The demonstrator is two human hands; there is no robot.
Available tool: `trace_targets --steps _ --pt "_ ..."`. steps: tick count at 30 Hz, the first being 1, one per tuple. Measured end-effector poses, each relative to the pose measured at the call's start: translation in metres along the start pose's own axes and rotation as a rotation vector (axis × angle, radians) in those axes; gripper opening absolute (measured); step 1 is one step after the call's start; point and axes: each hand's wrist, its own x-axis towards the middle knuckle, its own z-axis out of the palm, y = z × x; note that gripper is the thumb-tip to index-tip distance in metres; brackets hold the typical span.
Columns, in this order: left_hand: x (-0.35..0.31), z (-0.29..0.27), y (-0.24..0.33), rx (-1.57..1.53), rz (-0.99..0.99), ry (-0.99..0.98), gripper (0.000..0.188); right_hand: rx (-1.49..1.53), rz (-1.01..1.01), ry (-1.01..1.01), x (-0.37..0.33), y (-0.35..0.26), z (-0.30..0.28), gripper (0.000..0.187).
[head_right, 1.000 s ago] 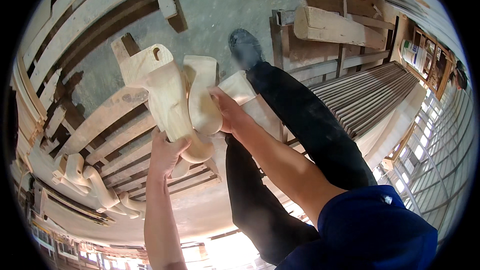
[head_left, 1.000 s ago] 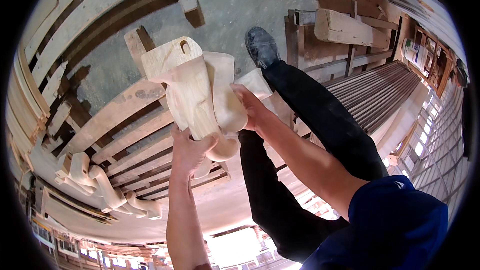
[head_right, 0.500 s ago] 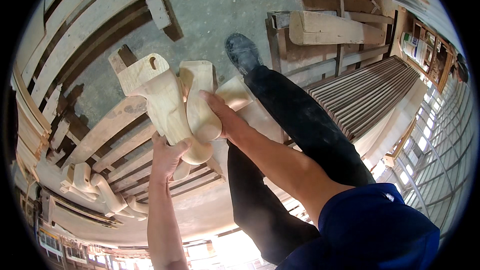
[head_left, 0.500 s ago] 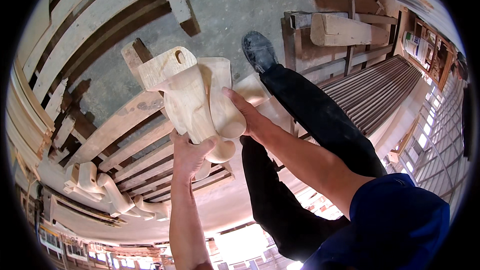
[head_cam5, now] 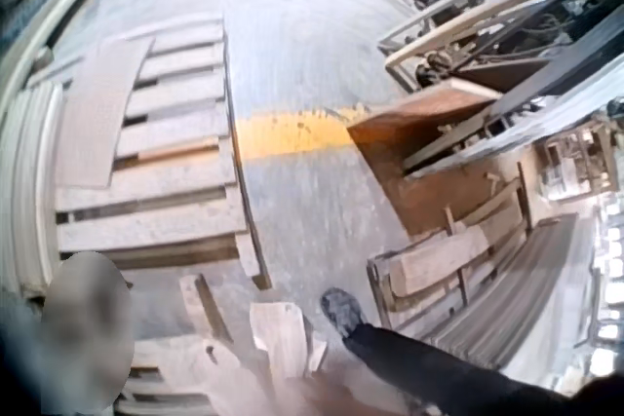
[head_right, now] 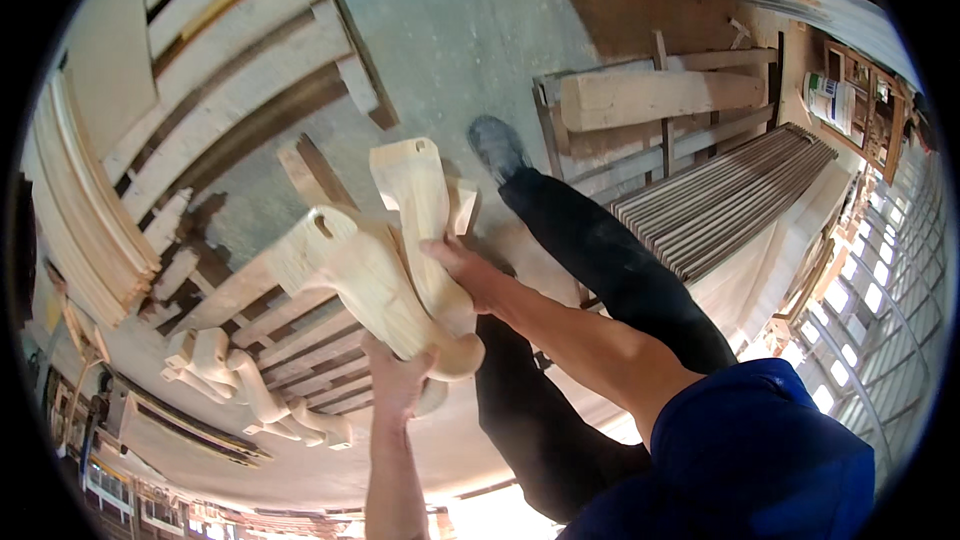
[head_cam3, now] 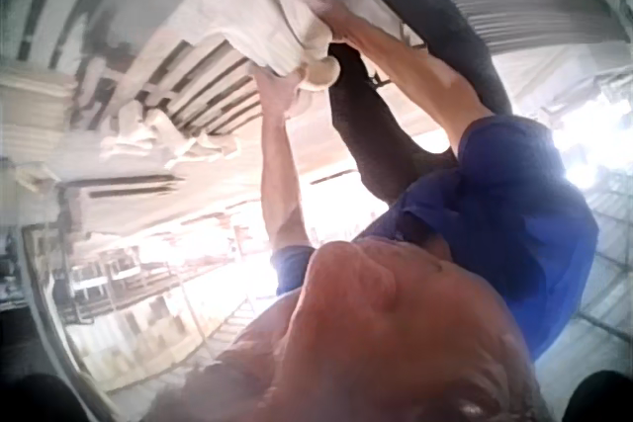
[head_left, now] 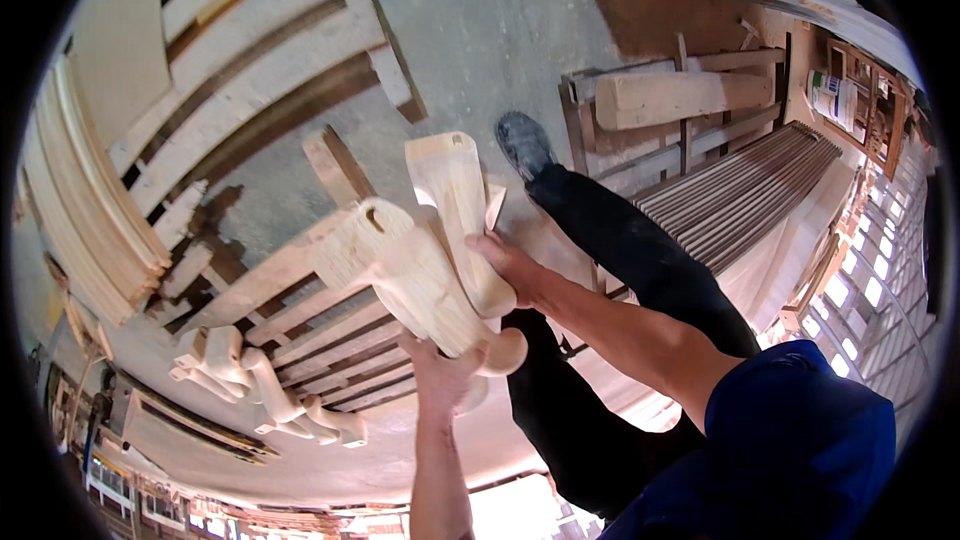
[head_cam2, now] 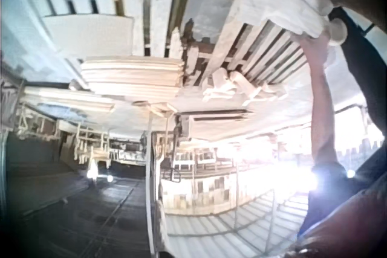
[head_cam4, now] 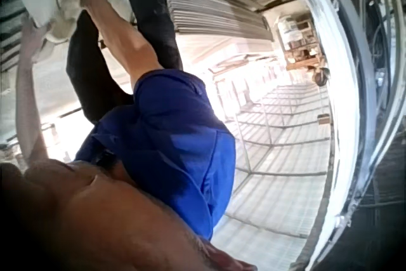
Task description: The person mixes a liquid from a container into a small cup using a brush, then walks to a palette of wooden chair legs and applies the mixture to the pre-drilled holes using the brush.
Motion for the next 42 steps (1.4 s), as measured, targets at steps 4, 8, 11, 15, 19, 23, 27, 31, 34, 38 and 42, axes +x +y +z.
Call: trace_targets --steps 4,8,11,15,19,23,27,31,34,38,42 --pt "-0.051 0.011 0.053 -0.158 -0.001 0.09 0.088 -0.12 0.042 -0.035 -0.044 -0.033 0.047 0.076" --pt "-0.087 0.016 0.111 -0.271 0.048 0.204 0.091 -0.243 0.1 -0.128 -0.075 -0.069 0.09 0.07" --pt "-0.085 -0.003 0.164 -0.178 0.037 0.22 0.086 -0.229 0.204 -0.139 -0.104 -0.119 0.151 0.065" --pt "-0.063 -0.014 0.24 -0.224 0.051 0.194 0.078 -0.168 0.159 -0.18 -0.062 -0.146 0.165 0.067" --pt "0.0 -0.038 0.248 -0.028 0.138 0.138 0.083 -0.127 0.092 -0.24 -0.028 -0.192 0.185 0.068" --pt "0.031 -0.047 0.279 -0.334 0.033 0.012 0.076 -0.068 0.146 -0.123 0.005 -0.207 0.182 0.069" --pt "0.053 -0.075 0.282 -0.054 0.126 0.019 0.098 0.057 0.191 -0.095 0.011 -0.196 0.191 0.068" --pt "0.072 -0.089 0.296 -0.192 -0.027 -0.062 0.104 0.03 0.242 -0.093 0.019 -0.195 0.184 0.068" --pt "0.08 -0.097 0.3 -0.268 -0.097 -0.088 0.102 -0.045 0.267 -0.176 0.027 -0.186 0.173 0.067" --pt "0.092 -0.108 0.297 -0.352 -0.132 -0.187 0.1 0.013 0.166 -0.072 0.018 -0.172 0.188 0.066" --pt "0.101 -0.113 0.285 -0.37 -0.164 -0.148 0.088 0.142 0.194 -0.166 0.028 -0.162 0.172 0.065"
